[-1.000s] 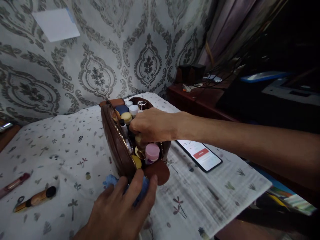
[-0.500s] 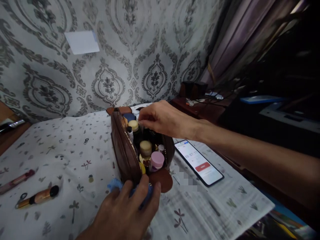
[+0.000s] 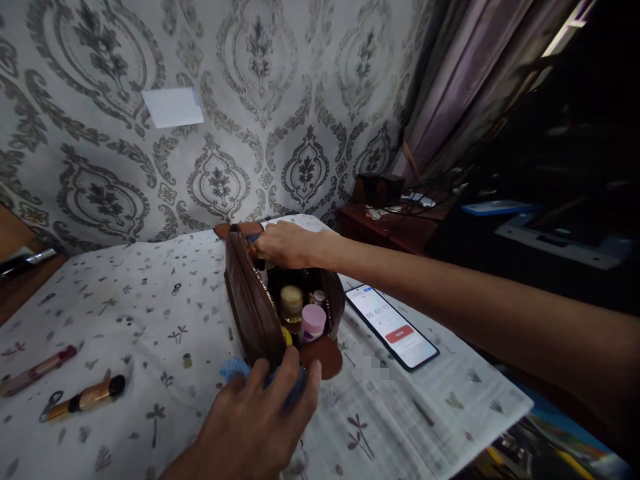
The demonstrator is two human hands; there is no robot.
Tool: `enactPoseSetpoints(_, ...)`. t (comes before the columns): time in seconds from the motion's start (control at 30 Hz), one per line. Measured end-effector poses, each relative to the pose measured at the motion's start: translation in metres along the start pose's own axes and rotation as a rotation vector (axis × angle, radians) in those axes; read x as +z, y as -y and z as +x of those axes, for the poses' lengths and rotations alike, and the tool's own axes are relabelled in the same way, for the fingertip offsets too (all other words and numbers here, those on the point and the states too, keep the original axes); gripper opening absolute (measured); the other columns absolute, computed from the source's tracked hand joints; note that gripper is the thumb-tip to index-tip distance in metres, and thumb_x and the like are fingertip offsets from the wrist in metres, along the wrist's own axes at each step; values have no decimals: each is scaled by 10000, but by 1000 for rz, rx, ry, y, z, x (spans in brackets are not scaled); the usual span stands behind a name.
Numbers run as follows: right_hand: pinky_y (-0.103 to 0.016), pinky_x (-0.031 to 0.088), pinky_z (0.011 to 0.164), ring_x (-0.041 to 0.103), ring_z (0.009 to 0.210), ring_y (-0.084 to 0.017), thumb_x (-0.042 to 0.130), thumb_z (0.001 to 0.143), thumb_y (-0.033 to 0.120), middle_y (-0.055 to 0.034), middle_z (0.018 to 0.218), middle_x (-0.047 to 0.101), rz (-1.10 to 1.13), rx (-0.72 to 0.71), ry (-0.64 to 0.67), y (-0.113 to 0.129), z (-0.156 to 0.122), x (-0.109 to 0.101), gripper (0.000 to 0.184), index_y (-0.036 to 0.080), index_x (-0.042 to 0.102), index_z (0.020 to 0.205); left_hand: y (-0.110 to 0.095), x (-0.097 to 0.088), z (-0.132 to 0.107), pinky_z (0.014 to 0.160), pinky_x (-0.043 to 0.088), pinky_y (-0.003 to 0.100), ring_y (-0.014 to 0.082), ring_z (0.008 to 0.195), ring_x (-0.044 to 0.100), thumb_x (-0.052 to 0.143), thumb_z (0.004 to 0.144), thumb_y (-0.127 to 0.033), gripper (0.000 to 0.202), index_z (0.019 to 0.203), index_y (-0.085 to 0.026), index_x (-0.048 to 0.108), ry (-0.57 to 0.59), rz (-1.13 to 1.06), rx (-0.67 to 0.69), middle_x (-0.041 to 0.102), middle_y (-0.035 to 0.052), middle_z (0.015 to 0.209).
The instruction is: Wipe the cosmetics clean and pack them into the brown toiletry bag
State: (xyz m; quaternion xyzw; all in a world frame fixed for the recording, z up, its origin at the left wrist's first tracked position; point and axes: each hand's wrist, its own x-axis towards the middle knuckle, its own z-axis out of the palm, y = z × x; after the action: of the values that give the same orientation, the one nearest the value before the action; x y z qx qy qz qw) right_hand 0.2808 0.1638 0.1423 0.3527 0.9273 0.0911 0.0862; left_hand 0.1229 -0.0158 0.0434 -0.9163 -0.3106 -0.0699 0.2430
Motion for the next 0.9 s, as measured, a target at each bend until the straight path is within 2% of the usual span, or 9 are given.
enactPoseSetpoints(0.23, -307, 411, 698, 673, 889, -234, 589, 880, 210, -148, 1032, 752, 108, 29, 12, -2, -4, -7, 260, 107, 741, 1063, 1, -1, 0, 585, 566, 233, 200, 894, 664, 561, 891, -170, 601, 1478, -256, 466, 2, 5, 26, 636, 121, 1343)
enactPoseSetpoints(0.43, -363, 421, 882, 583, 1114, -319, 722, 774, 250, -140, 1120, 710, 7, 42, 24, 8, -19, -9, 310, 134, 733, 1061, 0, -4, 1, 588, 583, 270, 207, 878, 670, 565, 897, -188, 595, 1477, -256, 457, 48, -13, 19, 625, 132, 1348)
enactPoseSetpoints(0.67, -394, 399, 927, 543, 1143, -322, 687, 812, 284, -150, 1129, 681, -4, 17, 48, 13, -28, -6, 205, 114, 735, 917, 0, -2, -2, 609, 584, 279, 213, 904, 666, 579, 883, -162, 629, 1493, -239, 444, 32, -35, 12, 598, 149, 1381)
enactPoseSetpoints(0.9, -393, 378, 941, 555, 1123, -306, 612, 893, 309, -172, 1156, 683, -7, 53, 0, 10, -28, 7, 250, 97, 741, 921, 0, -3, -1, 616, 581, 271, 220, 923, 666, 608, 856, -152, 675, 1501, -252, 437, 54, -30, 13, 598, 149, 1390)
